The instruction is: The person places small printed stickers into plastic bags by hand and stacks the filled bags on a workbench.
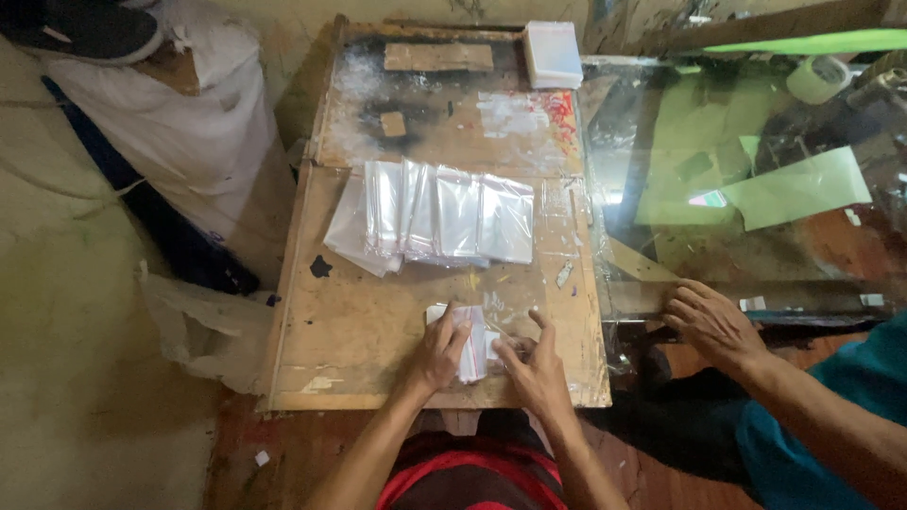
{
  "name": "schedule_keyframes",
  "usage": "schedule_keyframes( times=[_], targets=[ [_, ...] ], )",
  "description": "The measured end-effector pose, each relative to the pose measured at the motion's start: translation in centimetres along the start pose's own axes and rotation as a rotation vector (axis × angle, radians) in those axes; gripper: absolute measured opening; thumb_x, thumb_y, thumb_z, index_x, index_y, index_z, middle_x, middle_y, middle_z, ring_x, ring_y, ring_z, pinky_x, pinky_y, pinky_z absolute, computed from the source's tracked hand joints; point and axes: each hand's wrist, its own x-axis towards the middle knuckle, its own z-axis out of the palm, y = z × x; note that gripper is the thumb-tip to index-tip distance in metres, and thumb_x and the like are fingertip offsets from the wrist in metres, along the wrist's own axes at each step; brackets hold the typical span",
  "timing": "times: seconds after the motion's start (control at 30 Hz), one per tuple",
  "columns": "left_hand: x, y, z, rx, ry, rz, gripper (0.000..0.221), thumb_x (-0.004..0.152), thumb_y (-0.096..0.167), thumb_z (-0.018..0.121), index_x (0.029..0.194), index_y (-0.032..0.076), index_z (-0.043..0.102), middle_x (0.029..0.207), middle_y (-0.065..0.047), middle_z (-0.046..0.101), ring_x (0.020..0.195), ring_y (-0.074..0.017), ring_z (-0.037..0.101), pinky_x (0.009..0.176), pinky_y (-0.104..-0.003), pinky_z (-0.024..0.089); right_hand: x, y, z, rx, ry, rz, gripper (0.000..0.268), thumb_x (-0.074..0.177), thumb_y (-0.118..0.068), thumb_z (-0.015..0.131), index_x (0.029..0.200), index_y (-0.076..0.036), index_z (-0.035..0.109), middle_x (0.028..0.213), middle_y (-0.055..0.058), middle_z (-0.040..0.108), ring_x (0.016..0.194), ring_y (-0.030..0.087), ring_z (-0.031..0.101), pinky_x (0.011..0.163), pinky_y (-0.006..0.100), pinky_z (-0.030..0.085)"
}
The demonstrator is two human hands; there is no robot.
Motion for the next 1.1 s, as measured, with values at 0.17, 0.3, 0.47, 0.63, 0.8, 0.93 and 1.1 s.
schedule_keyframes(
  times=[0.17, 0.3, 0.47, 0.63, 0.8, 0.93, 1.1],
  targets=[
    [0.4, -1.4, 0.2, -0.077, 0.049, 0.070, 0.026, 0.106, 0.029, 0.048, 0.110, 0.007, 0.061, 0.092, -0.021, 0.067, 0.094, -0.0353, 0.070, 0.092, -0.051, 0.054, 0.8, 0.8, 0.8, 0.590, 0.030, -0.071, 0.101, 0.079, 0.008, 0.079, 0.164, -0.007, 0.026, 0.147, 0.028, 0.042, 0.110, 0.040, 0.070, 0.087, 0.047, 0.064],
    [0.0, -0.4, 0.5, -0.012, 0.069, 0.109, 0.027, 0.106, 0.029, 0.042, 0.107, 0.009, 0.060, 0.092, -0.018, 0.065, 0.093, -0.0331, 0.063, 0.091, -0.047, 0.049, -0.5, -1.5, -0.1, 0.571, 0.141, 0.019, 0.101, 0.079, 0.004, 0.084, 0.161, -0.005, 0.026, 0.149, 0.026, 0.034, 0.110, 0.034, 0.067, 0.083, 0.041, 0.064],
    [0.8, -0.6, -0.1, -0.082, 0.022, 0.055, 0.025, 0.106, 0.028, 0.045, 0.111, 0.008, 0.059, 0.091, -0.019, 0.065, 0.092, -0.0347, 0.069, 0.093, -0.050, 0.054, 1.3, -0.3, -1.3, -0.082, -0.163, 0.104, 0.060, 0.085, -0.049, 0.082, 0.139, -0.025, 0.070, 0.118, 0.006, 0.083, 0.110, 0.031, 0.078, 0.095, 0.045, 0.061],
    [0.2, -0.7, 0.2, -0.089, 0.024, 0.059, 0.024, 0.107, 0.027, 0.046, 0.110, 0.007, 0.059, 0.091, -0.022, 0.065, 0.094, -0.0372, 0.070, 0.093, -0.051, 0.053, 1.5, -3.1, -2.2, -0.247, -0.190, 0.061, 0.042, 0.097, -0.054, 0.058, 0.120, -0.026, 0.080, 0.113, 0.009, 0.082, 0.118, 0.039, 0.072, 0.102, 0.052, 0.055],
    [0.6, -2.8, 0.7, -0.078, 0.034, 0.079, 0.021, 0.106, 0.022, 0.047, 0.110, 0.006, 0.059, 0.090, -0.024, 0.065, 0.094, -0.0382, 0.070, 0.093, -0.050, 0.054, 1.5, -3.4, -1.8, -0.080, -0.225, 0.094, 0.046, 0.094, -0.045, 0.069, 0.126, -0.013, 0.079, 0.115, 0.019, 0.082, 0.122, 0.040, 0.071, 0.107, 0.050, 0.052],
    [0.9, -5.2, 1.4, -0.093, 0.025, 0.065, 0.025, 0.107, 0.024, 0.047, 0.114, 0.003, 0.059, 0.097, -0.029, 0.066, 0.101, -0.0402, 0.069, 0.097, -0.052, 0.052, 2.6, -1.6, -1.5, -0.244, -0.188, 0.035, 0.036, 0.086, -0.037, 0.079, 0.119, -0.022, 0.082, 0.106, 0.012, 0.084, 0.115, 0.038, 0.073, 0.099, 0.051, 0.056],
    [0.3, -1.0, -0.1, -0.065, -0.037, 0.049, 0.028, 0.107, 0.024, 0.045, 0.117, 0.002, 0.059, 0.101, -0.031, 0.067, 0.104, -0.0425, 0.069, 0.098, -0.054, 0.051, 2.4, -2.6, -1.3, -0.250, -0.112, -0.017, 0.022, 0.082, -0.035, 0.083, 0.095, -0.018, 0.084, 0.086, 0.010, 0.082, 0.097, 0.039, 0.078, 0.087, 0.049, 0.058]
  ],
)
